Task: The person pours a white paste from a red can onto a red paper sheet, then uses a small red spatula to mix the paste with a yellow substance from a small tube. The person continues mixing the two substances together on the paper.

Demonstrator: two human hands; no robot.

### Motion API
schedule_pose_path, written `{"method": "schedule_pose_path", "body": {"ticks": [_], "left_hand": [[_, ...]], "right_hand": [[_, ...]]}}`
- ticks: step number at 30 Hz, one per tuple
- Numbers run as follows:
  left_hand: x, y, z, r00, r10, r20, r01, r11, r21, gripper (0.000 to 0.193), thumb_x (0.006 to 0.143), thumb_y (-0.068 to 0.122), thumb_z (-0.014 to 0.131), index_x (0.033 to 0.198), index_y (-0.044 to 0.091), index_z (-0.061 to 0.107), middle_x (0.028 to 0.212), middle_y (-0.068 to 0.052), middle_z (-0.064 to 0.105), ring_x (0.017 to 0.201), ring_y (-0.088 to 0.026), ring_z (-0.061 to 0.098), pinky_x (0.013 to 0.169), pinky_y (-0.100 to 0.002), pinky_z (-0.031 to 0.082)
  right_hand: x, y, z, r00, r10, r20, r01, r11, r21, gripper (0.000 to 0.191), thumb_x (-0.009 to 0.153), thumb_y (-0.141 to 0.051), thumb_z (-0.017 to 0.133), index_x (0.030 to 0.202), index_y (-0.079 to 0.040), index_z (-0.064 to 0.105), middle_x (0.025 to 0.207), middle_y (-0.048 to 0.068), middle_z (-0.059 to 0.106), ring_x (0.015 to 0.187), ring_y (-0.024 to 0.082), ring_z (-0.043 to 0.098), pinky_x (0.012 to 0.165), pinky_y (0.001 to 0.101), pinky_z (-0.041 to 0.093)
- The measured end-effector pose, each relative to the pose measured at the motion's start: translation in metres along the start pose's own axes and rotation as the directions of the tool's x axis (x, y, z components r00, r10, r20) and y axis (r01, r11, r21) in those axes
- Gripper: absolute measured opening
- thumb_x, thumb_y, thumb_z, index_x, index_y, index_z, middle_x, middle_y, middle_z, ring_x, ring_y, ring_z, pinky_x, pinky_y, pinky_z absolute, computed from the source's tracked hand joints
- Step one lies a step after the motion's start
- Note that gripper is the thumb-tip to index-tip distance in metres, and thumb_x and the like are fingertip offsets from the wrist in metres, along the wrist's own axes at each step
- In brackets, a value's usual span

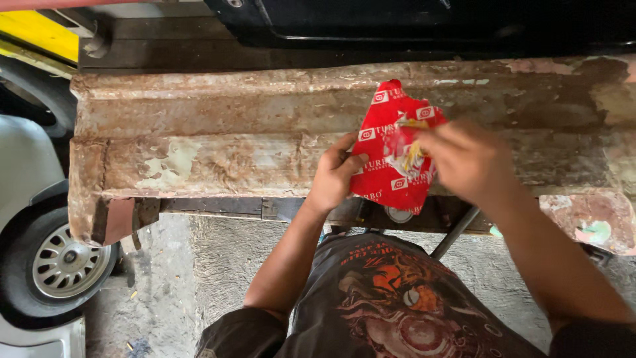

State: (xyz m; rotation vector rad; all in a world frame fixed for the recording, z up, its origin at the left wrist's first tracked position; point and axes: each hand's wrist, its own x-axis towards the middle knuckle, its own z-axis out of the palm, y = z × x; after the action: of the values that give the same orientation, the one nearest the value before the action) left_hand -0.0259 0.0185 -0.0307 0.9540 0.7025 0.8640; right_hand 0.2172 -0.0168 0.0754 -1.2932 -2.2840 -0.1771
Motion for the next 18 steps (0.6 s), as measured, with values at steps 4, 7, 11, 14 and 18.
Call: {"method": "schedule_pose_path", "body": {"ticks": [4,7,11,14,18], "left_hand": [[0.004,-0.004,0.004,0.996,0.086,-0.025,-0.088,0.992,-0.089,0.04,0.101,0.001,0.053,0.14,-0.007,0.053,0.113,-0.014,0.072,0.096,-0.015,0.07,0.083,-0.029,0.057],[0.006,-0.008,0.005,0.993,0.099,-0.061,-0.104,0.991,-0.088,0.042,0.1,0.0,0.054,0.141,-0.008,0.052,0.114,-0.015,0.072,0.096,-0.015,0.07,0.082,-0.03,0.057],[0.005,-0.012,0.004,0.991,0.107,-0.082,-0.115,0.988,-0.106,0.045,0.1,0.0,0.054,0.144,-0.009,0.05,0.114,-0.015,0.072,0.097,-0.015,0.069,0.084,-0.029,0.056],[0.003,-0.015,0.004,0.983,0.164,-0.087,-0.17,0.983,-0.074,0.045,0.101,0.0,0.054,0.144,-0.01,0.05,0.117,-0.015,0.072,0.099,-0.015,0.069,0.086,-0.029,0.056],[0.004,-0.02,0.005,0.979,0.154,-0.136,-0.164,0.984,-0.067,0.046,0.1,0.0,0.055,0.145,-0.008,0.048,0.117,-0.015,0.071,0.097,-0.015,0.068,0.084,-0.029,0.057]], "right_hand": [[-0.004,-0.015,0.008,0.988,-0.151,-0.02,0.15,0.988,-0.034,0.015,0.087,-0.004,0.076,0.1,-0.009,0.081,0.078,0.003,0.067,0.07,0.019,0.067,0.06,0.0346,0.054],[-0.007,-0.003,0.005,0.997,-0.053,-0.061,0.062,0.985,0.159,0.014,0.093,-0.004,0.075,0.105,-0.009,0.079,0.087,0.006,0.068,0.076,0.017,0.065,0.066,0.0332,0.054],[-0.006,0.023,0.008,0.991,0.057,-0.118,-0.047,0.995,0.083,0.009,0.1,0.0,0.072,0.098,-0.006,0.079,0.083,0.006,0.067,0.066,0.011,0.058,0.051,0.0252,0.044],[-0.01,0.02,0.016,0.996,0.006,-0.091,-0.009,0.999,-0.032,0.009,0.098,-0.001,0.073,0.098,-0.006,0.08,0.078,0.005,0.065,0.064,0.012,0.055,0.051,0.0274,0.043],[-0.015,-0.009,0.03,0.995,-0.089,-0.035,0.089,0.996,-0.001,0.003,0.095,-0.004,0.078,0.096,-0.006,0.08,0.075,0.003,0.065,0.063,0.011,0.058,0.049,0.0272,0.045]]}}
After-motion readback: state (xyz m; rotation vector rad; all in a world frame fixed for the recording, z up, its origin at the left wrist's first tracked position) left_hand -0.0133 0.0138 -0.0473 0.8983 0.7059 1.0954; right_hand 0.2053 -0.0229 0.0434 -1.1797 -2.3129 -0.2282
